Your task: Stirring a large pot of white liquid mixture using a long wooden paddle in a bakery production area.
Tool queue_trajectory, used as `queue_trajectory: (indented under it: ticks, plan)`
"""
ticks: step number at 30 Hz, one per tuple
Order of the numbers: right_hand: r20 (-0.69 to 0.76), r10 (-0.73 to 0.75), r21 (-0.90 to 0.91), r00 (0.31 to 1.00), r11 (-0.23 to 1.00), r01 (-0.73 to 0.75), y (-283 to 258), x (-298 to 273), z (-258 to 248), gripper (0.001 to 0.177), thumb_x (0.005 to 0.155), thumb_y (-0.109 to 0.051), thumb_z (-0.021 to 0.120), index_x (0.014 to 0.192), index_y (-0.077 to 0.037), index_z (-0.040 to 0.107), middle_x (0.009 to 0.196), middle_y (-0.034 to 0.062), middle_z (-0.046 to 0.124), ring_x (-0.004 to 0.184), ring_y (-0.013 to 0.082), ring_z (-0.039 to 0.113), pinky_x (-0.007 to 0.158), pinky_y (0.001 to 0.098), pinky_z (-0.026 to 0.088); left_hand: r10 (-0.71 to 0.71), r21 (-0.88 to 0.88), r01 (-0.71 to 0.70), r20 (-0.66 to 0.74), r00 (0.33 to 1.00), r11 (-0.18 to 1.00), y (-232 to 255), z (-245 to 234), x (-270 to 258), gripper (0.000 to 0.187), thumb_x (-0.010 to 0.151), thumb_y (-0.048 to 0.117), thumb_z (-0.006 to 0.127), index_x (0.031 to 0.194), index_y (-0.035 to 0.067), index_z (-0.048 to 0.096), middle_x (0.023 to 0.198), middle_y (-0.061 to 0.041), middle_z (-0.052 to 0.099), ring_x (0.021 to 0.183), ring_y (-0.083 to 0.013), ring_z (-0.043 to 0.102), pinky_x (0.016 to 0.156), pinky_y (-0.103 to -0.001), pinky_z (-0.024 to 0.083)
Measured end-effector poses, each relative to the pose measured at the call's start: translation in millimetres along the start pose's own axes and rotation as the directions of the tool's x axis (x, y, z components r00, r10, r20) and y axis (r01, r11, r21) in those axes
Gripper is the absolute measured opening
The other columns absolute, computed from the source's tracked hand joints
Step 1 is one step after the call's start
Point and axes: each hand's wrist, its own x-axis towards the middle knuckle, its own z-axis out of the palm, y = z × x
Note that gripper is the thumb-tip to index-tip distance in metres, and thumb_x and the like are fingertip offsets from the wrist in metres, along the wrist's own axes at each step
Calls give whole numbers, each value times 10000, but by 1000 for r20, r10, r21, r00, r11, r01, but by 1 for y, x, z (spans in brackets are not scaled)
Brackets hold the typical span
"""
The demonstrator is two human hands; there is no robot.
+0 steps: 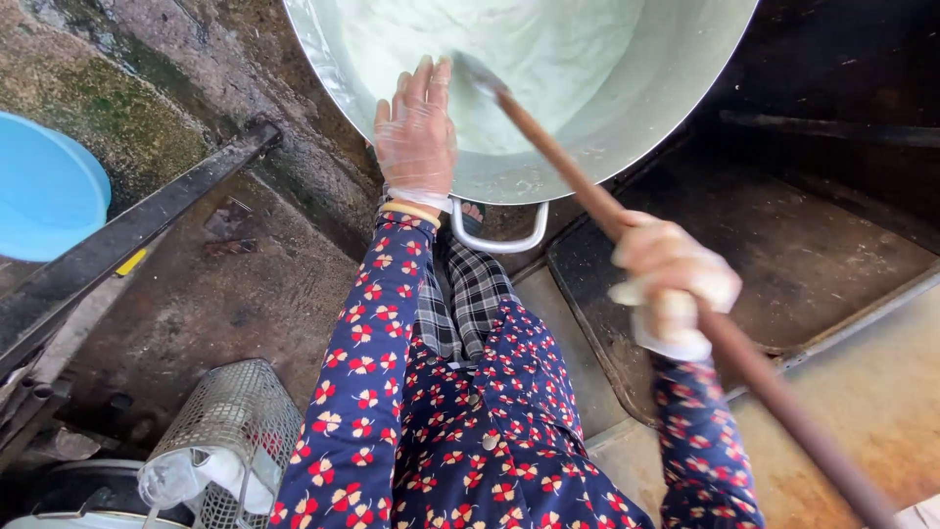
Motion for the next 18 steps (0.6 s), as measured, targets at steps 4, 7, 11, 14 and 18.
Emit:
queue_trajectory:
  ticks: [4,7,11,14,18]
  plan:
    - [264,-238,-108,934,956,274,37,17,48,296,1033,-279,558,874,-77,705,823,89,643,850,269,668,1063,532,499,15,15,-14,-49,999,1000,-1,0,-2,820,909,195,819,1570,255,339,1558,29,484,1336,-189,607,1046,-431,550]
    - [331,-330,-166,884,902,398,76,32,62,182,1004,-107,595,887,-41,719,876,118,666,921,310,704,1091,517,441,61,1,-62,-142,988,998,-3,-11,-2,786,902,117,806,1561,227,394,1565,19,446,1329,-167,617,1023,-403,565]
    - [234,-397,-263,887,853,451,96,54,48,228,983,-110,638,799,-10,729,796,110,685,899,333,720,981,485,496,20,-505,-73,-110,994,860,-10,-34,-2,629,889,-24,700,1454,187,518,1522,-28,470,1049,-255,667,1051,-485,530]
    - [199,-354,-338,914,850,403,88,40,20,160,970,-47,681,831,30,693,862,152,649,942,374,694,1041,550,494,-33,-932,30,19,999,362,-19,-64,1,496,984,-131,533,1436,66,472,1477,-168,512,1348,-363,582,1212,-401,484]
    - [157,-244,-312,957,907,282,33,15,5,265,1054,-209,590,977,2,731,873,116,589,912,321,603,1013,504,482,-88,-974,210,217,972,-85,-40,-52,-8,495,952,-121,492,1394,97,536,1422,-112,576,1249,-304,651,1010,-323,587]
